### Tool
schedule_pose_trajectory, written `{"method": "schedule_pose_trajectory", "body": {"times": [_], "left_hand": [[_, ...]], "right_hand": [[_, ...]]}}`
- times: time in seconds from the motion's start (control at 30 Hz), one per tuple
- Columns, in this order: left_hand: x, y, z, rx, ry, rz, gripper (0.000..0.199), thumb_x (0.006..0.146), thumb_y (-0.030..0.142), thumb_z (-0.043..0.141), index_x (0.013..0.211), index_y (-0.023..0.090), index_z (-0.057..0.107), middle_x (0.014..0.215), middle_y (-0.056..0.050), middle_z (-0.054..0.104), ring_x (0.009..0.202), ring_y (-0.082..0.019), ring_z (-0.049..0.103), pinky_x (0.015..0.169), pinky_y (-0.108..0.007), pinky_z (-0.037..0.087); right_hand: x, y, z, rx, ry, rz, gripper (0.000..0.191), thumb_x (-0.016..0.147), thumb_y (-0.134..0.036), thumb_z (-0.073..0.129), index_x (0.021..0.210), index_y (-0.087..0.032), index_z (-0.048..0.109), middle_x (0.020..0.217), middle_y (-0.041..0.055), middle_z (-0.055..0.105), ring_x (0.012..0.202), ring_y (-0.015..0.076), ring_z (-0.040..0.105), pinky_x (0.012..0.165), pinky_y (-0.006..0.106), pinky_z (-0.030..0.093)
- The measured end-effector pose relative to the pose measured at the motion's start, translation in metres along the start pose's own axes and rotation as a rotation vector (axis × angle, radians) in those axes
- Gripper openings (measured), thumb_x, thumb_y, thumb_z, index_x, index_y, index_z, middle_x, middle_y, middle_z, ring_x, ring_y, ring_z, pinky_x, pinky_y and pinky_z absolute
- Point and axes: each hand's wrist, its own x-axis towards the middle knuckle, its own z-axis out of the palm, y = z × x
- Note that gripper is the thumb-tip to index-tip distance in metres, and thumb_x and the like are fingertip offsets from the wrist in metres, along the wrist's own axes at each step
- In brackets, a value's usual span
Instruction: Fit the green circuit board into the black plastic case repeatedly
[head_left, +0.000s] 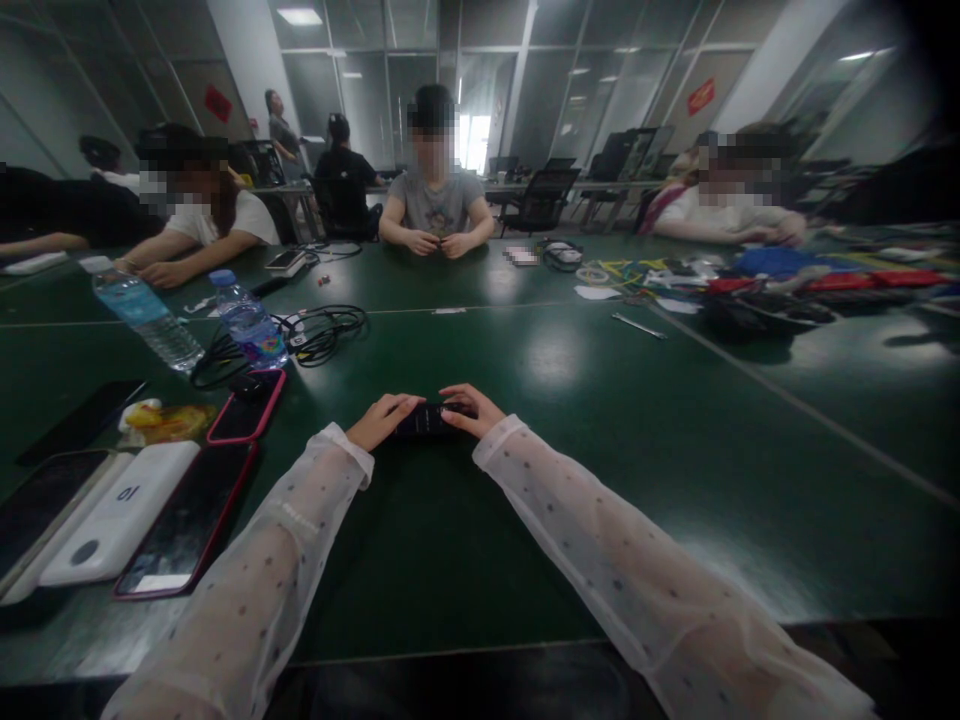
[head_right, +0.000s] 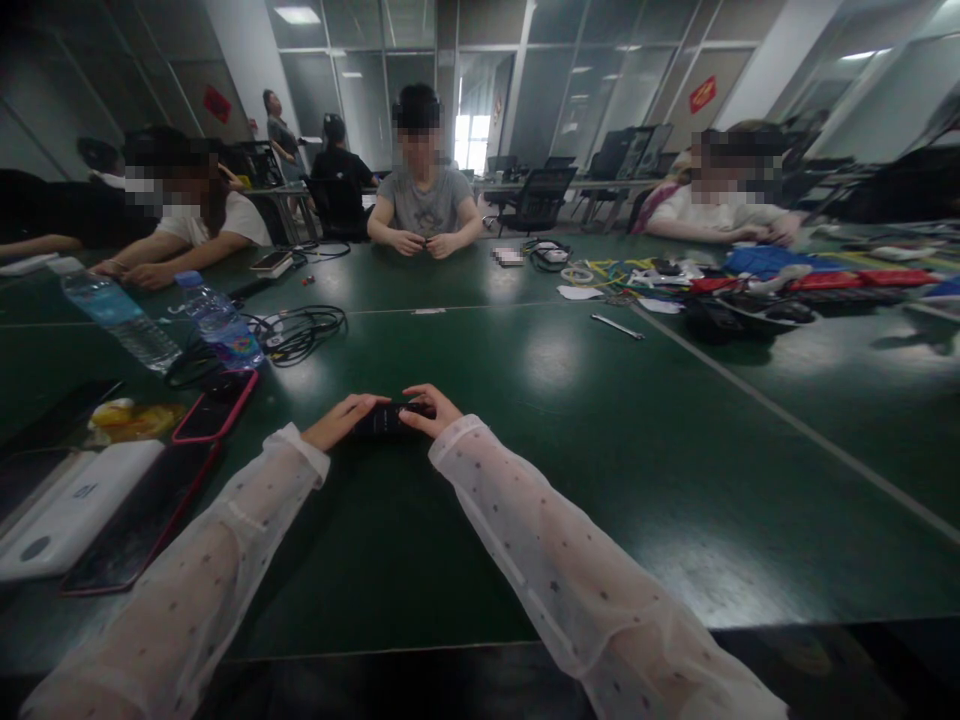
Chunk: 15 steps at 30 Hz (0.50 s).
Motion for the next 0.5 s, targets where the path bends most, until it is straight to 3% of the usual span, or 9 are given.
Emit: {"method": "schedule_pose_trajectory", "body": {"times": [0.2, 0.37, 0.5], "left_hand": [[0.0016, -0.0003, 0.0003, 0.024, -0.019, 0.017, 0.055, 0.093, 0.062, 0.034, 0.123, 0.028, 0.064, 0.123, -0.004, 0.064, 0.122, -0.027, 0.05, 0.11, -0.046, 0.033], [0.0019, 0.0001, -0.0003, -0.003, -0.044, 0.003, 0.054, 0.093, 0.063, 0.034, 0.123, 0.029, 0.063, 0.126, -0.005, 0.062, 0.123, -0.028, 0.049, 0.11, -0.048, 0.031], [0.0012, -0.0005, 0.0017, -0.051, -0.03, 0.009, 0.049, 0.093, 0.061, 0.036, 0.12, 0.031, 0.065, 0.126, -0.003, 0.063, 0.124, -0.027, 0.05, 0.109, -0.046, 0.032]], "right_hand": [[0.0027, 0.0004, -0.0044, 0.135, -0.015, 0.039, 0.058, 0.068, -0.046, 0.079, 0.114, -0.023, 0.051, 0.101, 0.0048, 0.065, 0.103, 0.0227, 0.064, 0.097, 0.048, 0.046], [0.0023, 0.0008, -0.0053, 0.173, -0.016, 0.004, 0.056, 0.074, -0.054, 0.071, 0.115, -0.022, 0.051, 0.104, 0.007, 0.065, 0.104, 0.0228, 0.063, 0.096, 0.048, 0.046], [0.001, -0.0024, -0.0034, 0.192, -0.007, 0.028, 0.051, 0.074, -0.051, 0.073, 0.111, -0.023, 0.052, 0.104, 0.0064, 0.065, 0.1, 0.0222, 0.064, 0.093, 0.047, 0.049]]}}
